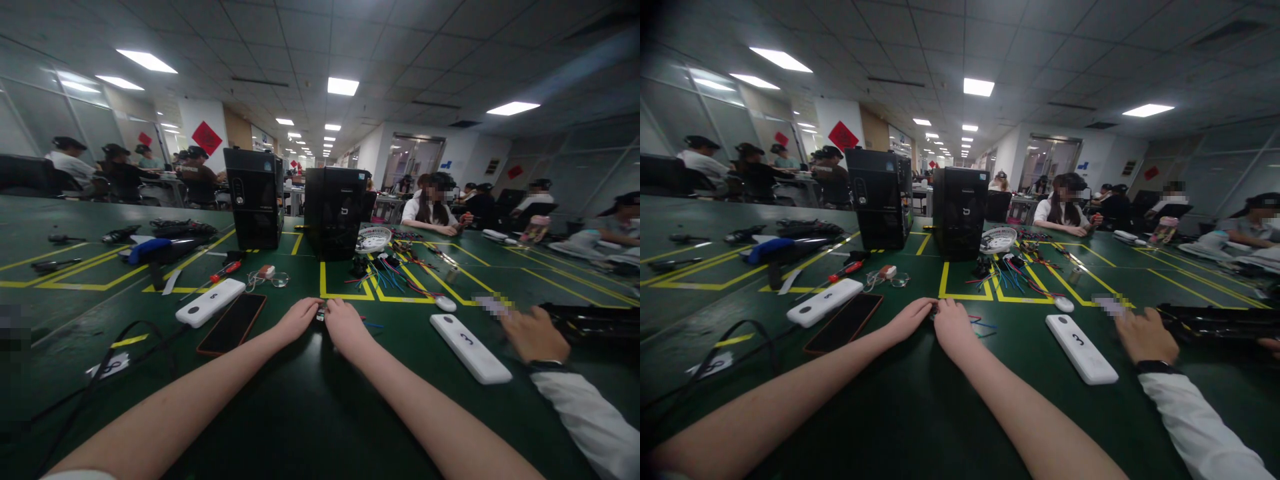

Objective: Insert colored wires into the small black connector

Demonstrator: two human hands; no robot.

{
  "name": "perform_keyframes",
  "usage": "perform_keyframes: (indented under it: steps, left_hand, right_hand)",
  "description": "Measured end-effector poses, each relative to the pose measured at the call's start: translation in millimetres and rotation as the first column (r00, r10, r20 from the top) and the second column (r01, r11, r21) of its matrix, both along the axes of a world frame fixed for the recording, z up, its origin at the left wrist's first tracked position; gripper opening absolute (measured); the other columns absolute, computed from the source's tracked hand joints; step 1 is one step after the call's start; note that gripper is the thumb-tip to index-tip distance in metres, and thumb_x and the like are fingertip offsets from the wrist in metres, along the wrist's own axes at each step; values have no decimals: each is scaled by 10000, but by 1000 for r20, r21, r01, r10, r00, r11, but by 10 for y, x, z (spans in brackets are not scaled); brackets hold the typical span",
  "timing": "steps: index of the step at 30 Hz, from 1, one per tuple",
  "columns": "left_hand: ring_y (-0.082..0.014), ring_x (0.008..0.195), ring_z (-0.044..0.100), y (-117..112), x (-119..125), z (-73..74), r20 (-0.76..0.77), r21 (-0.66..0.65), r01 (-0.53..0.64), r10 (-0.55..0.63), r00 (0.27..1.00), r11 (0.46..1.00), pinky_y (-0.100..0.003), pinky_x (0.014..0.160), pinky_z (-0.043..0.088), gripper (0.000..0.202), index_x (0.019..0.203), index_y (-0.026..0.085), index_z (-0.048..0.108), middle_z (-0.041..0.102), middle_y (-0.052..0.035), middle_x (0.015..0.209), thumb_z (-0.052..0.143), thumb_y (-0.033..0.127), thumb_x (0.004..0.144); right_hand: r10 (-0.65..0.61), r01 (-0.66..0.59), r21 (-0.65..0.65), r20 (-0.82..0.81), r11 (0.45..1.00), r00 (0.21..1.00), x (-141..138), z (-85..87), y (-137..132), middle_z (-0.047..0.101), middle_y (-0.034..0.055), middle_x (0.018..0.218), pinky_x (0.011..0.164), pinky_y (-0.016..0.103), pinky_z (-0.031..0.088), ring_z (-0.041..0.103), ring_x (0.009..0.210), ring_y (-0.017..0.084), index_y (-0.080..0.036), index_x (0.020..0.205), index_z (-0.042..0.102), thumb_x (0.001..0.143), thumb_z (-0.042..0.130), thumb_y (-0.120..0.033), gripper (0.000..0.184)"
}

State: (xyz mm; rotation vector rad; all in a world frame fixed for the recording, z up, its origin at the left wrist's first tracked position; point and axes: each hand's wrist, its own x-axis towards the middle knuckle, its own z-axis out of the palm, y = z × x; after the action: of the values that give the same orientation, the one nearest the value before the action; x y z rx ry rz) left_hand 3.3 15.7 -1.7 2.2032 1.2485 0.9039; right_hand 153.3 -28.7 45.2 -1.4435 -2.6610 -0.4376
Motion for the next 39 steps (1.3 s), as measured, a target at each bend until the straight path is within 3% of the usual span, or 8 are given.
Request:
perform_keyframes:
  steps: [6, 14, 23, 27, 31, 39]
  left_hand:
    - [-196, 1042, 544, 31, -25, -27, -36, 13, -16, 16, 999, 1000, -355, 953, 393, 328, 1114, 147, 563, 610, -86, 1121, 345, 251, 891]
    - [-208, 1090, 516, -5, 49, 18, -81, -13, -8, 7, 997, 1000, -405, 995, 340, 322, 1126, 170, 553, 597, -70, 1155, 342, 210, 886]
    - [-200, 1090, 520, -4, 79, -5, -28, -8, -16, 16, 999, 1000, -392, 990, 360, 298, 1119, 189, 552, 595, -64, 1154, 381, 207, 876]
    - [-196, 1013, 551, -54, 77, 38, 33, 109, -36, 33, 999, 993, -363, 933, 413, 234, 1039, 191, 585, 618, -61, 1059, 447, 214, 852]
    - [-190, 1005, 538, -66, 60, 62, 84, 291, -108, 87, 993, 951, -374, 942, 399, 177, 934, 185, 613, 607, -53, 1017, 460, 217, 851]
    - [-198, 984, 550, -15, 12, 31, 37, 258, -183, 180, 983, 949, -372, 923, 412, 137, 836, 206, 661, 608, -36, 996, 531, 193, 793]
  right_hand:
    - [-30, 31, 23, -51, 999, 998, 10, 11, -3, 570, 133, 989, 786, 372, 392, 486, 938, 251, -115, 1024, 625, 830, 433, -148, 275]
    - [48, -48, -6, -81, 999, 996, 31, -65, 38, 557, 147, 1043, 813, 346, 400, 464, 978, 236, -89, 1060, 621, 847, 392, -117, 314]
    - [98, -92, 74, -87, 993, 991, 57, -80, 5, 557, 136, 1029, 790, 332, 416, 469, 957, 230, -79, 1004, 641, 830, 430, -109, 275]
    - [57, -43, 103, -131, 994, 990, 65, -141, 16, 561, 123, 992, 770, 317, 417, 474, 937, 219, -100, 965, 638, 837, 419, -109, 254]
    - [-10, 32, 125, -174, 992, 985, 81, -219, 58, 558, 122, 998, 761, 319, 404, 473, 936, 215, -133, 976, 622, 855, 392, -125, 260]
    - [7, 23, 131, -226, 991, 974, 114, -252, 96, 557, 111, 1067, 807, 338, 373, 471, 967, 217, -158, 1073, 587, 858, 397, -149, 287]
